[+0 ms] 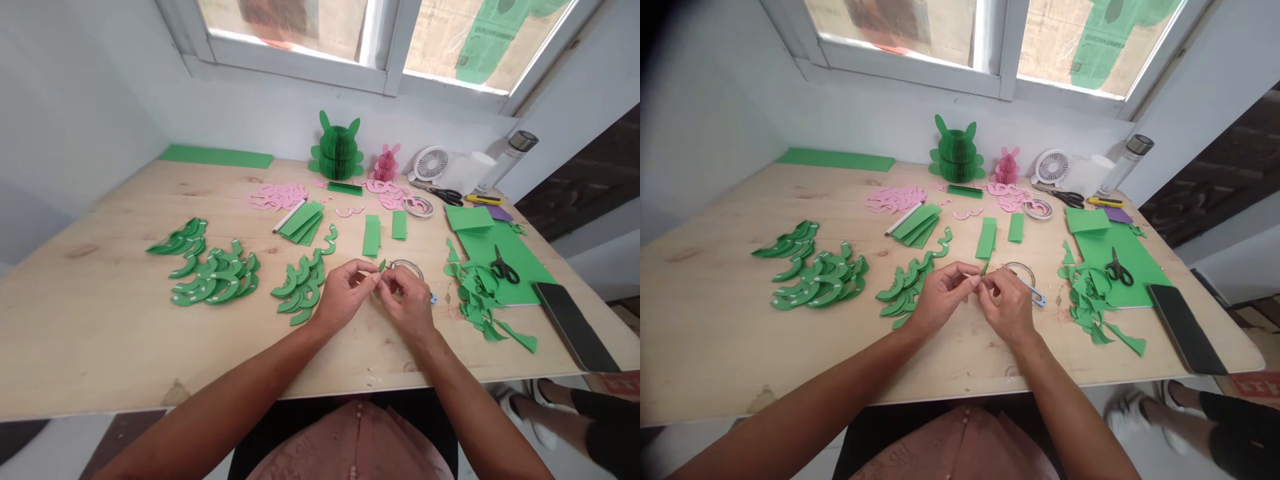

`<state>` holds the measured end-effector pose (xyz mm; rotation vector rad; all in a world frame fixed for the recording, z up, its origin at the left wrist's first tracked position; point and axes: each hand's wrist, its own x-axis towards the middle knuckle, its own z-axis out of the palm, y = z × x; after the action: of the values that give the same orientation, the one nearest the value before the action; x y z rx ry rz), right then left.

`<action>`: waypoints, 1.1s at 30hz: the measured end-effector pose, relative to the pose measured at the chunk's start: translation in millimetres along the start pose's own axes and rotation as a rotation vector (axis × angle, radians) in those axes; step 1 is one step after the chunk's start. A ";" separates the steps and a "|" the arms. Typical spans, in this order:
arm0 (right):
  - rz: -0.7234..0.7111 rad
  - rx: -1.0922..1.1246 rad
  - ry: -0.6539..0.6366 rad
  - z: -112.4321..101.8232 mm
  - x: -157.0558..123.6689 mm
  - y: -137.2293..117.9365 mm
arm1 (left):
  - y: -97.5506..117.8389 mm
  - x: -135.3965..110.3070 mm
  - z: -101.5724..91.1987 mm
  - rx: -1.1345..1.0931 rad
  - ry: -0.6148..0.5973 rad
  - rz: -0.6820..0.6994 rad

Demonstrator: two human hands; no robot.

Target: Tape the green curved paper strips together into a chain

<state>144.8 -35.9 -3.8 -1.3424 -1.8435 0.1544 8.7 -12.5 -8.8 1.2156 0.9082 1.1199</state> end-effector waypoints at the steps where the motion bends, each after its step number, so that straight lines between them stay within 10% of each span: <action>1: -0.004 0.000 -0.001 0.4 -0.2 0.3 | 0.8 0.3 0.3 -0.026 -0.012 -0.013; 33: 0.049 0.099 0.039 -3.2 1.7 -3.5 | 9.2 2.2 -2.3 -0.178 0.056 -0.183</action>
<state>144.3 -37.1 1.0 -1.3134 -1.7490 0.2402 5.5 -9.9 0.1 0.9407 0.9217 1.0678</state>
